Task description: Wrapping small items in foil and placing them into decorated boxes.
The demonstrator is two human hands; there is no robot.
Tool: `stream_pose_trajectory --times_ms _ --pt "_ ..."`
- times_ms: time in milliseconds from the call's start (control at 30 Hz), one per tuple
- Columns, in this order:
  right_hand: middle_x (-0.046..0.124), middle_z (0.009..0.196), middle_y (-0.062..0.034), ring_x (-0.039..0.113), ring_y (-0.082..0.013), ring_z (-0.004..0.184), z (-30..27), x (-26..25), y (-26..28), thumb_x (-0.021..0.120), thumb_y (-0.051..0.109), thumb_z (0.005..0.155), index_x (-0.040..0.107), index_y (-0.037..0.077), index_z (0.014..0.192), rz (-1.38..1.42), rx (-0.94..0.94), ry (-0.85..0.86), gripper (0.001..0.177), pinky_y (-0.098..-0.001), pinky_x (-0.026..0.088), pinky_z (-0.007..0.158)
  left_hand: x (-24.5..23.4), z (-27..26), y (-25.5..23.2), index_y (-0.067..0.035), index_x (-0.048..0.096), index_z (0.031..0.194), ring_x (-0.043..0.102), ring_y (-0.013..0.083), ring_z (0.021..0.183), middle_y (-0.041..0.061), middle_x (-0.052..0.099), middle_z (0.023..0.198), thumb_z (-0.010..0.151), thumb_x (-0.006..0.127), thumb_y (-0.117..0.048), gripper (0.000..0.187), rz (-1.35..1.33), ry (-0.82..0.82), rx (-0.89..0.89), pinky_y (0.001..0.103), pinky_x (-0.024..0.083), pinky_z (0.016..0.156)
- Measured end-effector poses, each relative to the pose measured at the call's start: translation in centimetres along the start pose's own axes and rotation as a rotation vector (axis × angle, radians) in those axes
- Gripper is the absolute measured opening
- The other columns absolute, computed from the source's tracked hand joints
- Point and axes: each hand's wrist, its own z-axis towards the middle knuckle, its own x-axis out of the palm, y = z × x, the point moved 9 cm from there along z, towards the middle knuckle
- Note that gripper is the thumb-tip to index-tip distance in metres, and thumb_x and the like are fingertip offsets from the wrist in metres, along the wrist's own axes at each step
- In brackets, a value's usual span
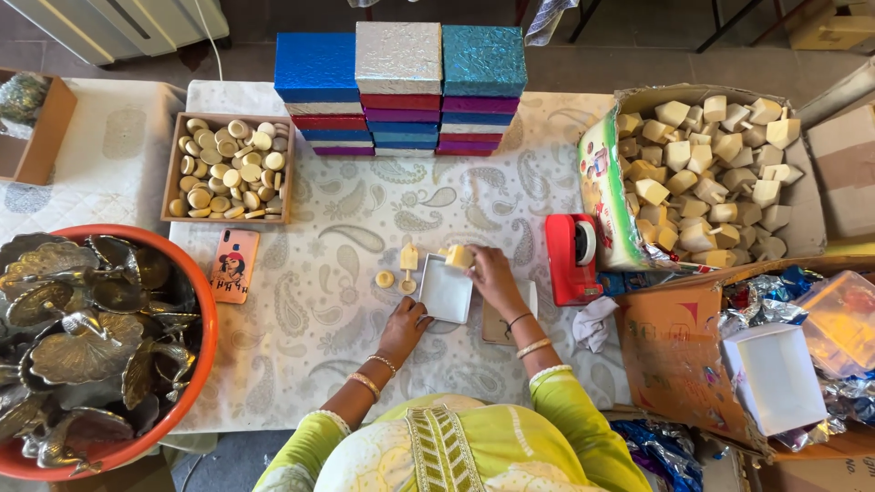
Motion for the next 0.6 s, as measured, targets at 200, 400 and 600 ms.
stream_pose_trajectory --times_ms 200,400,600 --pt "0.056 0.127 -0.0089 0.051 -0.0336 0.123 -1.0 1.8 2.0 0.08 0.014 0.079 0.059 0.011 0.13 -0.214 -0.033 0.042 0.055 -0.047 0.04 0.103 0.4 0.4 0.1 -0.003 0.066 0.093 0.065 0.0358 0.091 0.014 0.059 0.098 0.085 0.077 -0.014 0.018 0.019 0.018 -0.014 0.046 0.054 0.078" --pt "0.051 0.13 -0.0103 0.052 -0.0344 0.122 -1.0 3.5 0.0 0.079 0.006 0.076 0.059 0.011 0.128 -0.193 -0.002 -0.01 0.056 -0.0447 0.048 0.102 0.6 0.4 0.1 -0.003 0.067 0.092 0.066 0.0361 0.087 0.013 0.06 0.097 0.084 0.078 -0.015 0.018 -0.03 -0.015 -0.041 0.046 0.055 0.076" --pt "0.05 0.124 -0.0105 0.054 -0.035 0.112 0.2 2.1 2.0 0.086 0.017 0.074 0.06 0.013 0.121 -0.09 0.129 -0.022 0.054 -0.0447 0.055 0.088 0.8 0.4 0.4 -0.003 0.066 0.092 0.067 0.0376 0.086 0.013 0.061 0.099 0.085 0.077 -0.015 0.017 -0.065 -0.001 -0.121 0.047 0.056 0.073"
